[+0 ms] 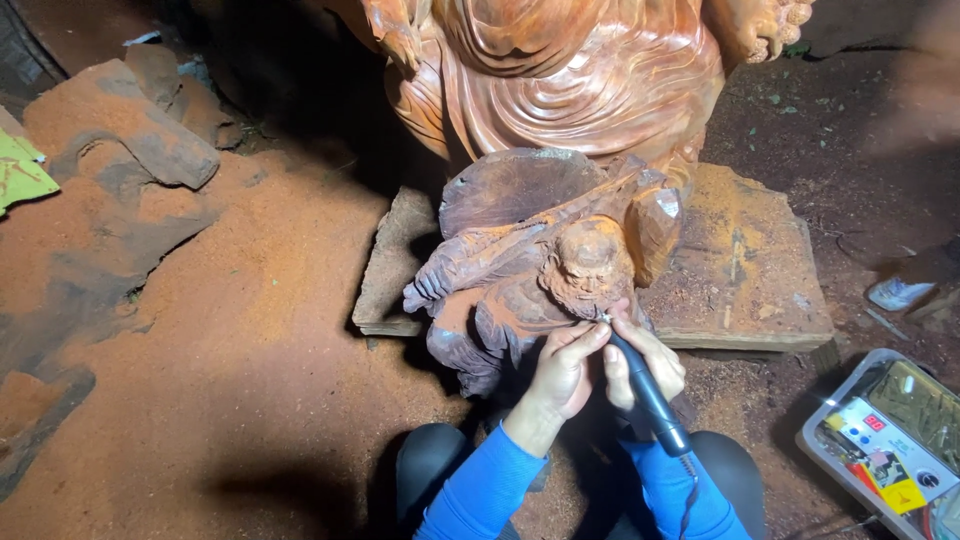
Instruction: Using a rotary tool to carve fine details into a wooden statue of a figure.
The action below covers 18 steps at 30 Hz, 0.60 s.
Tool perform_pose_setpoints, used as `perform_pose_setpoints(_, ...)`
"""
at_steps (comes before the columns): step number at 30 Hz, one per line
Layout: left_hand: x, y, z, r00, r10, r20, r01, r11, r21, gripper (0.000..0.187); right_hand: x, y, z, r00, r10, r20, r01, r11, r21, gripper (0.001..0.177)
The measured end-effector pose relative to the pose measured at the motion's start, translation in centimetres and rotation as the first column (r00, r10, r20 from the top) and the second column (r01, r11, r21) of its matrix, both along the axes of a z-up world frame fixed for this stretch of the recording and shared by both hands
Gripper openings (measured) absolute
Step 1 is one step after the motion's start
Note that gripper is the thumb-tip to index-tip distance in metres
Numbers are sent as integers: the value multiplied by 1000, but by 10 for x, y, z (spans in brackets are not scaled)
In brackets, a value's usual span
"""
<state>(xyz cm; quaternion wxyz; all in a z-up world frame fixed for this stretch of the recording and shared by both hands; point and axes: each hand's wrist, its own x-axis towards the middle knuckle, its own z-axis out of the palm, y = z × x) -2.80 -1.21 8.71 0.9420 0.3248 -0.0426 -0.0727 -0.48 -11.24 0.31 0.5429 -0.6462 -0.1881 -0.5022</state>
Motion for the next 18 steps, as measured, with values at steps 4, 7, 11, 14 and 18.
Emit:
perform_pose_setpoints(4, -1, -1, 0, 999, 34, -33, -33, 998, 47, 10, 0, -2, 5, 998, 46, -46, -43, 997, 63, 24)
perform_pose_setpoints(7, -1, -1, 1, 998, 47, -41, -44, 997, 65, 11, 0, -3, 6, 997, 50, -52, -47, 996, 72, 24)
perform_pose_setpoints(11, -3, 0, 7, 997, 59, -41, -57, 997, 61, 11, -3, 2, 12, 999, 6, -54, -4, 1000, 26, 22)
perform_pose_setpoints(14, -3, -1, 8, 997, 63, -34, -61, 996, 64, 11, -4, 1, 9, 998, -16, -56, 17, 1000, 16, 22)
perform_pose_setpoints(18, -6, -3, 9, 997, 67, -22, -66, 996, 67, 11, -6, 2, 17, 998, -6, -59, 7, 1000, 8, 21)
